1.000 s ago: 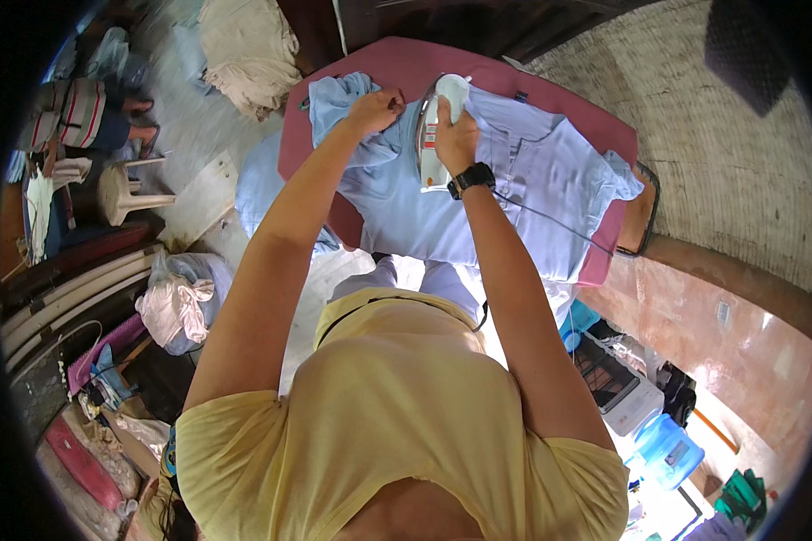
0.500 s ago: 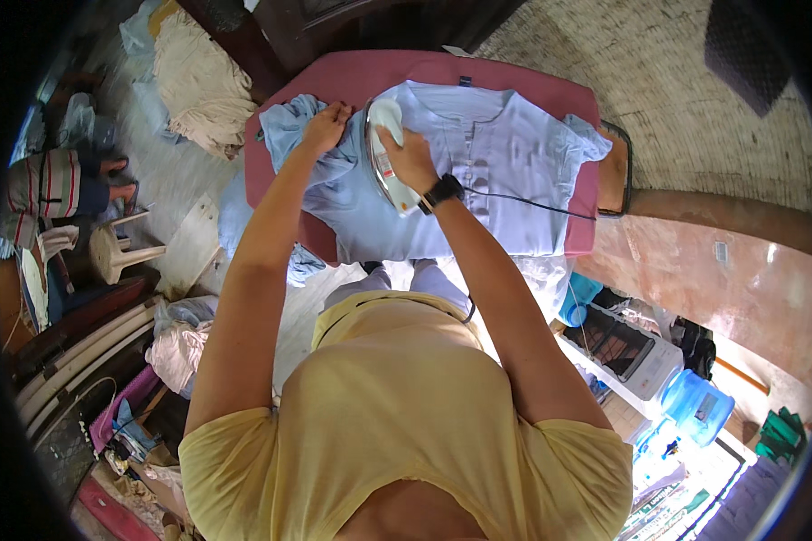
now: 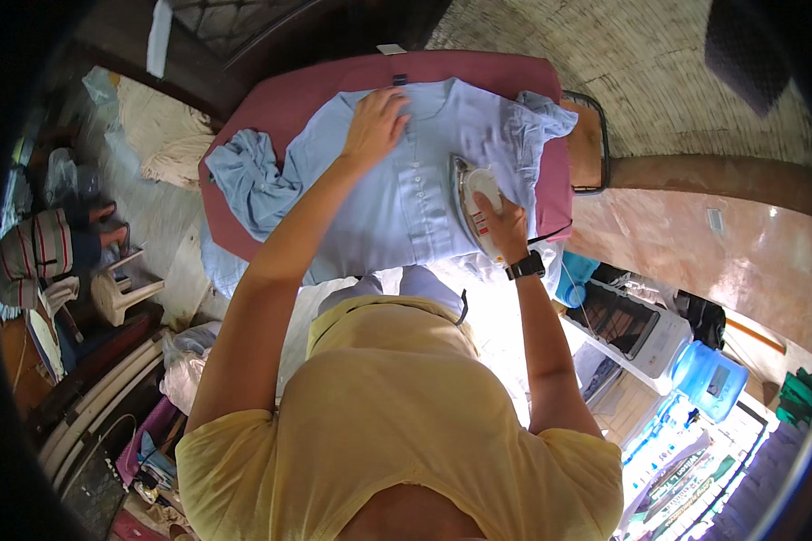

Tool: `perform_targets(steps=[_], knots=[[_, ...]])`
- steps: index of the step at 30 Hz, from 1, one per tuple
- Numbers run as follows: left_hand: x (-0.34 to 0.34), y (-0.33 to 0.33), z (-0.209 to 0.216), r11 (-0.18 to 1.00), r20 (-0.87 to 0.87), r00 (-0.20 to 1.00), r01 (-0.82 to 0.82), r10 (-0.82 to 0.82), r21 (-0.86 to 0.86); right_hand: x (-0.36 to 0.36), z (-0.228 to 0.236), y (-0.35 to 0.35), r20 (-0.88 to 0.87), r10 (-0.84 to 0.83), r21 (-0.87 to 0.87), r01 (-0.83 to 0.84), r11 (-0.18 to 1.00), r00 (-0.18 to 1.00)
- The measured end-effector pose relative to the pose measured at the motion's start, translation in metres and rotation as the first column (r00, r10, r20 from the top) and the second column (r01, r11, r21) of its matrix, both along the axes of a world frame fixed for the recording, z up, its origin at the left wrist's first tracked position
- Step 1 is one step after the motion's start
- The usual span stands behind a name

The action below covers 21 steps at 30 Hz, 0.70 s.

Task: The person irons a blue collared shirt on a pink ironing board using an iron, pressing the sleeves and torso before folding the garment.

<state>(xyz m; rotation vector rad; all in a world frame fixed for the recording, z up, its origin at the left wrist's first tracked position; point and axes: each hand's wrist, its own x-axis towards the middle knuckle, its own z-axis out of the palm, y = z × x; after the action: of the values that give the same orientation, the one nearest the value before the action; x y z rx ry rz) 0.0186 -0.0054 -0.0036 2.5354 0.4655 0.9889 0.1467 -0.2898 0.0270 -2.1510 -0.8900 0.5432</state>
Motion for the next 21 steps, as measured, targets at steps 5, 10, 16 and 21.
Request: perform_targets(steps=[5, 10, 16, 21], knots=[[0.138, -0.003, 0.006, 0.972, -0.224, 0.948, 0.207, -0.227, -0.11, 0.001, 0.017, 0.006, -0.076, 0.012, -0.134, -0.022, 0.991, 0.997], [0.215, -0.013, -0.026, 0.989, -0.497, 0.854, 0.135, -0.15, -0.066, 0.009, 0.01, -0.016, 0.039, 0.041, -0.156, -0.035, 0.987, 0.998], [0.252, -0.003, -0.056, 0.912, -0.454, 0.792, 0.331, -0.407, -0.241, 0.017, 0.002, -0.06, 0.13, 0.008, -0.071, 0.001, 0.997, 0.992], [0.265, 0.011, -0.046, 0.699, -0.215, 0.736, 0.446, -0.642, -0.56, 0.031, -0.023, -0.035, 0.017, -0.246, -0.016, 0.246, 0.969, 0.969]])
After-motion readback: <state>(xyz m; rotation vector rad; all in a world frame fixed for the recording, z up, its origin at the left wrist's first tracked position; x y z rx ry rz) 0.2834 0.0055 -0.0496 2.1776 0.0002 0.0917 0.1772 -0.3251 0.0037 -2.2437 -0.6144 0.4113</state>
